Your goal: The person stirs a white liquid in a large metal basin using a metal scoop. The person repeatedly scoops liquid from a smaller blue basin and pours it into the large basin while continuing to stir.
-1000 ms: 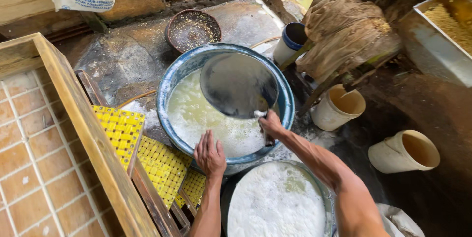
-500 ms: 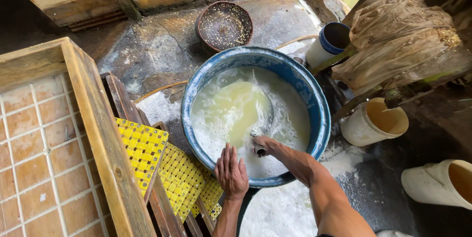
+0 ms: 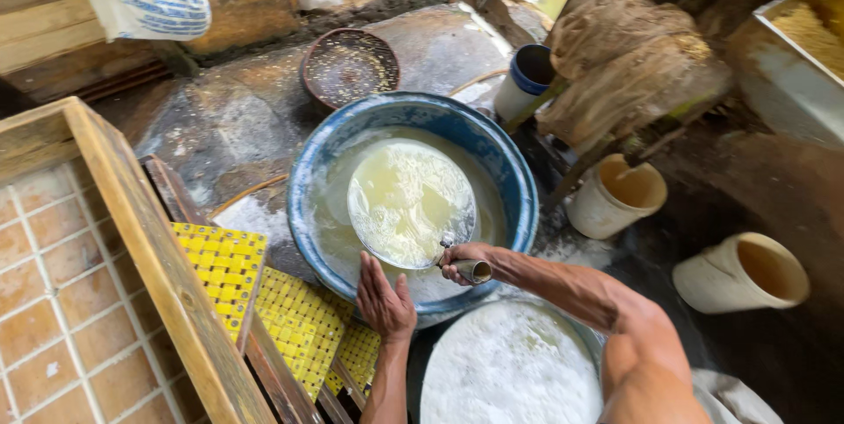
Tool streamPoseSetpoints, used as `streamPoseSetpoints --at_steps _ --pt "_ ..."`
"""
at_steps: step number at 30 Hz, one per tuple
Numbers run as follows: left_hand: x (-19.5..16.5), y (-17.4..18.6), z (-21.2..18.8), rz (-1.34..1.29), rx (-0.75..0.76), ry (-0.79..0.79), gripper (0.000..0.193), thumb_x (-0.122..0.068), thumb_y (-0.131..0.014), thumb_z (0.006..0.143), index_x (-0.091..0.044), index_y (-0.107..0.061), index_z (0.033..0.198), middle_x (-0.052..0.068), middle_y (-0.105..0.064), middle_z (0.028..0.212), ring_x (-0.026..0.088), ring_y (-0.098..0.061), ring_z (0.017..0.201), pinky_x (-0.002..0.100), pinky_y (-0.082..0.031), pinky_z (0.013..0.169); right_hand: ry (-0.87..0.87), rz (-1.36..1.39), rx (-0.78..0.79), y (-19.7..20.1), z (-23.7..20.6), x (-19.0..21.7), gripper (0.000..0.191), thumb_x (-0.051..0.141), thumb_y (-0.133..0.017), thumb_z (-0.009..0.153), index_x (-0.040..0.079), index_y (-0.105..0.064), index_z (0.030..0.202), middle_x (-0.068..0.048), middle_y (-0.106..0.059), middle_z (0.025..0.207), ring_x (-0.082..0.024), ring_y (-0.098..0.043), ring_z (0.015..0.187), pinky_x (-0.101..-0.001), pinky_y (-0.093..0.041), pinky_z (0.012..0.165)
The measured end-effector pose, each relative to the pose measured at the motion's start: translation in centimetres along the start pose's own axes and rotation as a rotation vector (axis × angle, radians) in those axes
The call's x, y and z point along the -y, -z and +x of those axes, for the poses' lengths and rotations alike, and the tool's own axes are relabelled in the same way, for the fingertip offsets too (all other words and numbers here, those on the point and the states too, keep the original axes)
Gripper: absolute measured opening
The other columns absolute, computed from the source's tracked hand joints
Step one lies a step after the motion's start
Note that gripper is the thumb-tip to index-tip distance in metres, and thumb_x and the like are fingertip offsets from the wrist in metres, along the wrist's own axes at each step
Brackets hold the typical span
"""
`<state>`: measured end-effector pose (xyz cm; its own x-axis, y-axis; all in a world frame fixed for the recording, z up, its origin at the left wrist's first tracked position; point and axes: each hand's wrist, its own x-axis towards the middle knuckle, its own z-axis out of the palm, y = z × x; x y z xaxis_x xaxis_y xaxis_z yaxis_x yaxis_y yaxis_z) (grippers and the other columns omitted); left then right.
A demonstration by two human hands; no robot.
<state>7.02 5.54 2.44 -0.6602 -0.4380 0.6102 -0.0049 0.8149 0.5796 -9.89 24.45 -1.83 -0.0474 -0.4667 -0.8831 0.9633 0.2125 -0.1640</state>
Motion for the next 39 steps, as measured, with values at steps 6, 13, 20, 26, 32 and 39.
streamPoseSetpoints --at_steps 6,13,20,26,32,39 --pt "-0.5 -0.1 -0.2 0.02 0.036 0.019 0.063 -0.04 -0.049 0.107 0.0 -0.039 0.155 0.022 -0.043 0.16 0.042 -0.049 0.139 0.052 -0.039 0.111 0.185 -0.008 -0.027 3.0 -11.0 -8.7 0.01 0.014 -0.045 0.1 0.005 -0.047 0.1 -0.004 -0.058 0.072 -0.009 -0.057 0.052 -0.0256 -0.053 0.044" --pt "-0.5 -0.7 -0.7 0.018 0.141 0.08 0.066 -0.038 -0.061 0.105 -0.002 -0.041 0.157 0.019 -0.044 0.162 0.039 -0.047 0.143 0.053 -0.035 0.113 0.243 0.179 -0.266 5.5 -21.1 -26.0 0.012 0.016 -0.047 0.102 0.005 -0.051 0.103 -0.005 -0.058 0.072 -0.009 -0.055 0.051 -0.0252 -0.051 0.044" --pt "-3.3 1.7 -7.6 -0.16 0.274 -0.175 0.062 -0.026 -0.069 0.107 0.001 -0.044 0.157 0.019 -0.042 0.165 0.039 -0.039 0.153 0.058 -0.023 0.126 0.283 0.508 -0.316 9.1 -23.7 -49.1 0.013 0.018 -0.046 0.101 0.006 -0.05 0.103 -0.004 -0.058 0.072 -0.009 -0.054 0.051 -0.0249 -0.05 0.043" --pt "-9.0 9.2 -22.9 -0.397 0.67 -0.387 0.06 -0.024 -0.063 0.099 0.005 -0.049 0.149 0.024 -0.044 0.159 0.039 -0.044 0.146 0.055 -0.035 0.119 0.391 0.751 -0.374 11.5 -24.9 -67.3 0.009 0.013 -0.048 0.098 0.007 -0.054 0.096 -0.002 -0.059 0.073 -0.007 -0.057 0.053 -0.0239 -0.051 0.044" --pt "-12.0 18.3 -33.8 -0.501 1.061 -0.347 0.046 -0.018 -0.056 0.102 0.004 -0.056 0.142 0.025 -0.055 0.148 0.041 -0.055 0.133 0.044 -0.047 0.106 0.448 1.087 -0.373 13.6 -24.5 -81.6 0.008 0.01 -0.052 0.095 0.007 -0.055 0.088 -0.001 -0.058 0.07 -0.008 -0.058 0.054 -0.0249 -0.054 0.045" --pt "-12.8 23.4 -36.1 -0.448 1.06 -0.432 0.042 -0.016 -0.057 0.102 0.006 -0.059 0.138 0.026 -0.061 0.14 0.042 -0.059 0.128 0.045 -0.049 0.104 0.567 1.384 -0.46 16.4 -25.7 -87.5 0.012 0.004 -0.055 0.091 0.007 -0.054 0.079 -0.004 -0.058 0.064 -0.014 -0.059 0.053 -0.0266 -0.054 0.046"
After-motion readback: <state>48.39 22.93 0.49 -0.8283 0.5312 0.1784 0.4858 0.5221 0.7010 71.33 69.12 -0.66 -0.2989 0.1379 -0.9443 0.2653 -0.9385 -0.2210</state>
